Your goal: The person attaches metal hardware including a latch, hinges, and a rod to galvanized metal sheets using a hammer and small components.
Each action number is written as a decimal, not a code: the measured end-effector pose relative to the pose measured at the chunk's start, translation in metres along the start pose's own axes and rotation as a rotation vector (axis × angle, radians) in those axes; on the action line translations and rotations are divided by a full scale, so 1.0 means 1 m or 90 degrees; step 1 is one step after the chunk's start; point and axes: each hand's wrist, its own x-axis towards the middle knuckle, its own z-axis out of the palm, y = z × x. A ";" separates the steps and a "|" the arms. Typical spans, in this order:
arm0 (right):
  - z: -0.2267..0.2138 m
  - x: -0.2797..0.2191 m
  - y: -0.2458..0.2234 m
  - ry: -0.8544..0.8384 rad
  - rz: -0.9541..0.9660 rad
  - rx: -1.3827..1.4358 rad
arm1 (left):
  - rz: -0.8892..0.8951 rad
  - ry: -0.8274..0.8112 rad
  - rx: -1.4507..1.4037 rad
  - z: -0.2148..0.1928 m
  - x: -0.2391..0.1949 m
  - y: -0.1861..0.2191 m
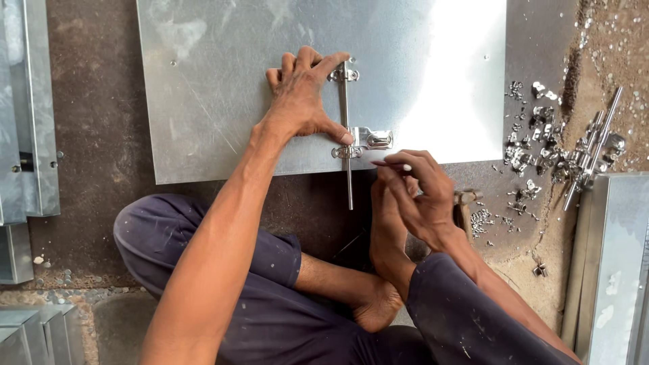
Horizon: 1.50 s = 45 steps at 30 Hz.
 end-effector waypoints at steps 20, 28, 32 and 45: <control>0.027 0.012 0.013 -0.099 0.028 -0.060 | -0.031 -0.003 -0.011 0.002 0.001 0.003; 0.031 0.020 0.003 -0.087 0.000 -0.023 | -0.040 -0.003 -0.008 0.000 0.000 0.006; 0.036 0.025 -0.001 -0.111 -0.045 -0.029 | -0.043 0.002 -0.011 -0.002 -0.001 0.007; 0.035 0.038 0.014 -0.064 0.004 0.003 | -0.059 -0.018 -0.013 -0.008 -0.001 0.012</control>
